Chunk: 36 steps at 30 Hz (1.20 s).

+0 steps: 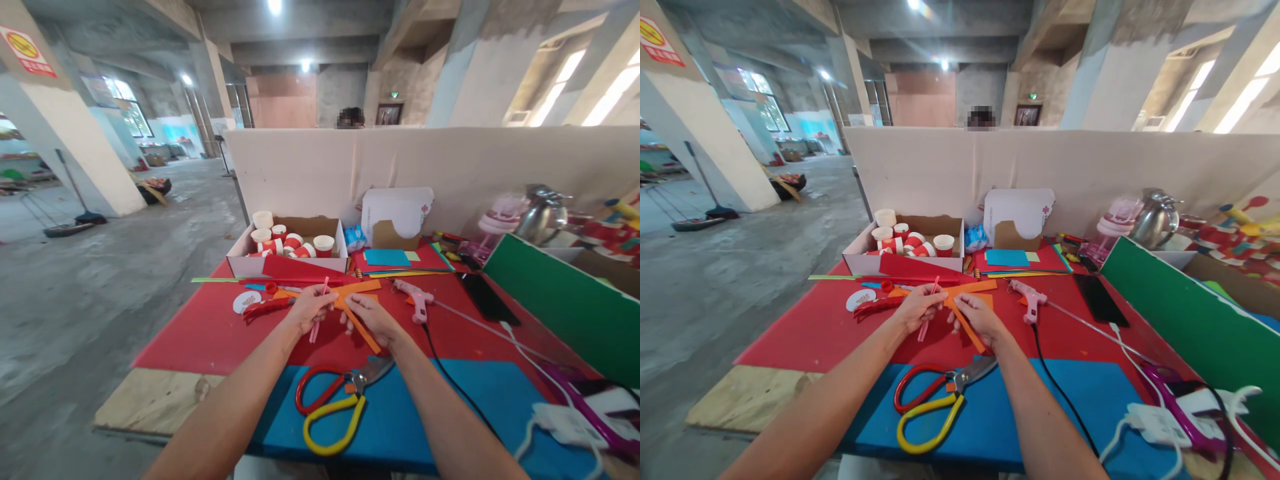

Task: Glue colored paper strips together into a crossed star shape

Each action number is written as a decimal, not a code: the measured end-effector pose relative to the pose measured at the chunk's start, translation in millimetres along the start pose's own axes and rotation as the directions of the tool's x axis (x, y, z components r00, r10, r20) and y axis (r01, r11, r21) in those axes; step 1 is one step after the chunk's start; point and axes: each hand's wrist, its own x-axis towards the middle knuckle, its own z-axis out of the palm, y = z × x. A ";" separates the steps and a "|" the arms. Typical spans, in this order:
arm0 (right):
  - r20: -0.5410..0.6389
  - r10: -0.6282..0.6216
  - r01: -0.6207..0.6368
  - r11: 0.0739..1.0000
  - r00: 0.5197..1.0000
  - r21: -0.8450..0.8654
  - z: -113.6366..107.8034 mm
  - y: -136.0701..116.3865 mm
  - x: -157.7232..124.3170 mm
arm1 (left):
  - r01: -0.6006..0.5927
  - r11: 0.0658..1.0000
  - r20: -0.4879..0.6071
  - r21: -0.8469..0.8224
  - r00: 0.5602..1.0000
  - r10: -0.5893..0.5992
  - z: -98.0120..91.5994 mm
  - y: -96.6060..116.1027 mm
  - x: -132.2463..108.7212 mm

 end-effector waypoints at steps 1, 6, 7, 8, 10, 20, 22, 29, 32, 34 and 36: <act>-0.012 -0.017 0.016 1.000 1.000 -0.022 1.3 0.0 0.2 | -0.010 1.000 -0.019 0.011 1.000 0.010 0.2 -0.4 0.3; -0.046 -0.130 0.116 0.964 0.990 -0.239 -2.2 1.6 4.7 | -0.078 0.997 -0.084 0.017 0.993 0.079 2.5 -0.8 0.3; -0.050 -0.146 0.126 0.952 0.988 -0.279 -5.8 1.5 5.6 | -0.098 0.995 -0.103 0.005 0.990 0.098 2.1 0.0 0.4; -0.056 -0.158 0.133 0.940 0.986 -0.314 -10.4 1.1 6.3 | -0.120 0.993 -0.127 -0.011 0.985 0.118 0.9 1.1 0.6; -0.088 -0.188 0.143 0.917 0.978 -0.374 -21.7 -0.3 6.9 | -0.169 0.984 -0.179 -0.050 0.971 0.157 -3.6 4.2 1.8; -0.252 -0.779 0.104 0.374 0.574 -0.921 -23.1 -7.8 0.7 | -0.186 0.956 -0.292 -0.226 0.950 0.115 -9.2 4.4 6.5; -0.016 -0.775 0.222 0.201 0.632 -0.954 -6.7 -7.6 1.1 | -0.135 0.965 -0.265 -0.223 0.961 0.073 -1.1 0.5 5.1; -0.060 -0.627 0.299 0.451 0.777 -0.841 1.2 3.2 12.2 | -0.003 0.986 -0.101 -0.167 0.995 -0.014 14.0 -4.2 -1.5; -0.263 -0.394 0.253 0.861 0.881 -0.441 -8.6 4.2 13.5 | 0.018 0.989 -0.034 -0.149 0.999 -0.023 12.5 -2.0 -2.8; -0.234 -0.194 0.173 0.979 0.953 -0.107 -12.6 3.0 12.4 | 0.040 0.990 0.001 -0.138 0.999 -0.040 10.8 -1.5 -3.1; -0.153 -0.082 0.097 0.991 0.985 0.092 -14.2 1.9 10.9 | 0.061 0.991 0.033 -0.116 0.998 -0.057 9.1 -1.8 -3.1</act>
